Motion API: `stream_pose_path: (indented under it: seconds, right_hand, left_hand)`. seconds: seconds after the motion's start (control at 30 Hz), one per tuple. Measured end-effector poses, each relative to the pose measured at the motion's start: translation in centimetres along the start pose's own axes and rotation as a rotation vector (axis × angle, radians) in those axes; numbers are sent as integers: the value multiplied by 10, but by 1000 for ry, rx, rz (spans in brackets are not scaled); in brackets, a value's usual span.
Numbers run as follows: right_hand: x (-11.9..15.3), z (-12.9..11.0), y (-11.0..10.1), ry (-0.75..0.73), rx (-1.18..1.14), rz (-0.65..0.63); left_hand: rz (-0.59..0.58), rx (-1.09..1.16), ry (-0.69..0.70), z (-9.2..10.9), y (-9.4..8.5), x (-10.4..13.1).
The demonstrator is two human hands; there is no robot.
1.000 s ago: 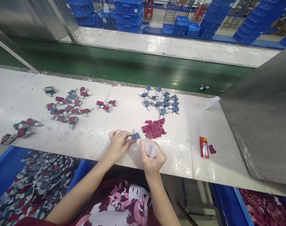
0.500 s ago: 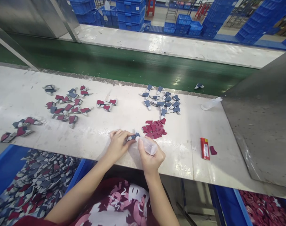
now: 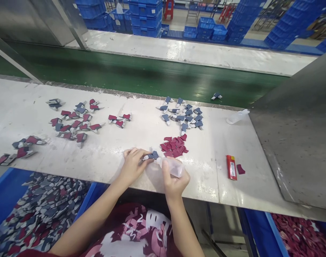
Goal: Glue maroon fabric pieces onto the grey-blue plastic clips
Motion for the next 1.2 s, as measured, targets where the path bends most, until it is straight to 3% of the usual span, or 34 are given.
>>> stream_pose_path:
  seconds: [0.2, 0.33, 0.47, 0.53, 0.63, 0.67, 0.73, 0.8, 0.87, 1.07, 1.2]
  right_hand:
    - [-30, 27, -66, 147, -33, 307]
    - [-65, 42, -96, 125, -34, 342]
    - [-78, 54, -101, 125, 4, 292]
    - [-72, 42, -104, 28, 109, 335]
    - [-44, -5, -107, -318, 390, 516]
    - [-37, -19, -97, -438, 478, 487]
    - [-34, -32, -59, -601, 578, 201]
    - [-34, -26, -19, -631, 582, -176]
    - [-37, -18, 1, -605, 566, -365]
    - [-56, 3, 12, -506, 606, -408]
    - [-61, -4, 8, -465, 567, -347]
  left_hand:
    - [-18, 0, 29, 2, 1, 0]
    - [-22, 9, 35, 3, -1, -1]
    - [-13, 70, 5, 0, -4, -2]
    - [0, 104, -18, -2, -6, -2]
    - [14, 135, -29, -3, -8, -1]
    - [14, 141, -27, -3, -8, -1]
    - [13, 147, -25, -3, -9, -1]
    - [17, 154, -25, -3, -10, 0]
    - [23, 166, -29, -4, -10, 0]
    - [67, 224, -40, -7, -13, 1]
    - [156, 331, -98, -13, -20, 4]
Point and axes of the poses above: each hand's wrist, its own x-axis away from the middle knuckle, its own y-axis out of the palm, z = x × y, the point moved 10 cm from there along -x, towards the middle knuckle, and after that the axes turned 2 degrees about y, right-handed, at the moved point
